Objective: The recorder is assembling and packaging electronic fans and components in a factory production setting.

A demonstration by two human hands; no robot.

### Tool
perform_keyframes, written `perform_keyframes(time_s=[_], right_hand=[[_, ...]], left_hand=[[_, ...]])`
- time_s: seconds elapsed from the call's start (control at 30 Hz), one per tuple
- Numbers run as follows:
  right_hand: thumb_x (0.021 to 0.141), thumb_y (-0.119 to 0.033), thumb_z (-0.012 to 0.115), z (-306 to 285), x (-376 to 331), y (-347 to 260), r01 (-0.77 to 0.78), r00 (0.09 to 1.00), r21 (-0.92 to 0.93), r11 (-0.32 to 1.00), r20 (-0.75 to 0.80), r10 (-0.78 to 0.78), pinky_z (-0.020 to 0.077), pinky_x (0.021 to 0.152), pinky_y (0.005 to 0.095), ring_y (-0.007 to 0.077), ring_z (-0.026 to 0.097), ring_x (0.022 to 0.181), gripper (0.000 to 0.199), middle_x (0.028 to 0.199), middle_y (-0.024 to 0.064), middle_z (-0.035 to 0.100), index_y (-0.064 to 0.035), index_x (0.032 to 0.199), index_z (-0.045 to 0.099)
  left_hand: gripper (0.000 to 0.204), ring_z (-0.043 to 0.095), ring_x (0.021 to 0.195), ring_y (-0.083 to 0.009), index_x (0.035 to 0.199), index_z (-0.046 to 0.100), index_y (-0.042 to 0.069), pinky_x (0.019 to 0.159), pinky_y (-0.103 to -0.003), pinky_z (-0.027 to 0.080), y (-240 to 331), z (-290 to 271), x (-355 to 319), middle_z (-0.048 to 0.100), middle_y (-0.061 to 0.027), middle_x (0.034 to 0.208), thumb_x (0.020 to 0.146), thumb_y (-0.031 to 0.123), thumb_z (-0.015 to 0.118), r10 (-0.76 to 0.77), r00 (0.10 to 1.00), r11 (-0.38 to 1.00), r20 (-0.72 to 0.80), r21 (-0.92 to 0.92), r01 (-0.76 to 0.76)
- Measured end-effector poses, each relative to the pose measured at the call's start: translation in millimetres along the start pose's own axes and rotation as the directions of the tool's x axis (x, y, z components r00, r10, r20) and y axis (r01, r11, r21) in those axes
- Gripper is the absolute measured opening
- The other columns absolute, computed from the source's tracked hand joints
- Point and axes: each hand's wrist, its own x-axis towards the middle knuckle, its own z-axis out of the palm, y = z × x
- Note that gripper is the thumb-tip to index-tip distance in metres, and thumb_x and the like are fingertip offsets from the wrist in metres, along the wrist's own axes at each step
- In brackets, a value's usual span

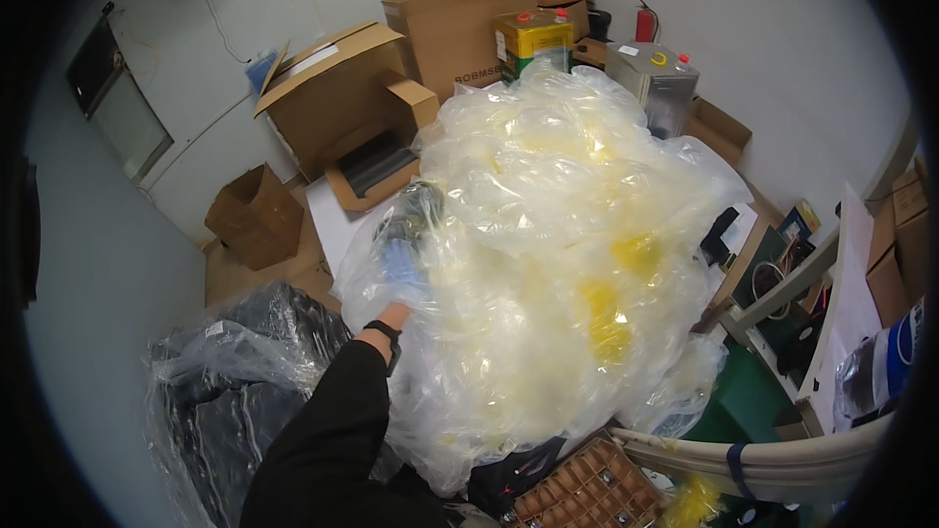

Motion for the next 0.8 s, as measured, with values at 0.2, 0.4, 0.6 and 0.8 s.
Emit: perform_keyframes(time_s=[0.2,0.4,0.6,0.8], right_hand=[[0.091,-0.030,0.049,18.8,-18.8,4.9,-0.001,1.000,-0.111,0.994,-0.026,-0.002,0.0351,0.102,0.0395,0.0267,0.045,0.120,0.043,0.132,0.0137,0.047,-0.0030,0.125,0.048],[0.088,-0.026,0.055,62.1,-46.0,12.3,-0.017,0.999,-0.111,0.994,-0.035,0.013,0.0408,0.096,0.0370,0.0247,0.050,0.111,0.037,0.119,0.0119,0.055,-0.0053,0.120,0.052],[0.088,-0.024,0.056,35.4,-46.8,22.0,-0.114,0.990,-0.073,0.991,-0.093,0.107,0.0384,0.097,0.0357,0.0224,0.050,0.109,0.032,0.118,0.0074,0.056,-0.0088,0.116,0.056],[0.088,-0.028,0.057,33.3,-36.6,25.1,-0.092,0.995,-0.126,0.988,-0.051,0.086,0.0358,0.098,0.0386,0.0216,0.049,0.109,0.034,0.115,0.0076,0.056,-0.0096,0.116,0.055]], left_hand=[[0.053,0.035,0.128,-0.0349,0.134,0.035,-0.002,0.107,-0.043,0.024,-13.0,-23.1,55.3,0.038,-0.0208,0.137,0.088,0.023,0.043,-0.288,0.958,0.934,0.012,-0.215,0.284],[0.044,0.048,0.114,-0.0340,0.125,0.046,0.000,0.100,-0.042,0.034,-40.1,-83.6,69.3,0.052,-0.0202,0.122,0.088,0.024,0.044,-0.024,1.000,0.984,0.016,-0.175,0.026],[0.045,0.052,0.109,-0.0331,0.120,0.051,0.001,0.096,-0.041,0.039,-22.8,-140.5,42.1,0.056,-0.0200,0.116,0.083,0.027,0.053,0.156,0.964,0.984,0.215,-0.125,-0.131],[0.033,0.055,0.095,-0.0285,0.113,0.054,0.001,0.085,-0.038,0.044,-75.2,-9.4,117.3,0.059,-0.0143,0.106,0.087,0.020,0.049,0.132,0.951,0.392,0.281,-0.896,0.210]])
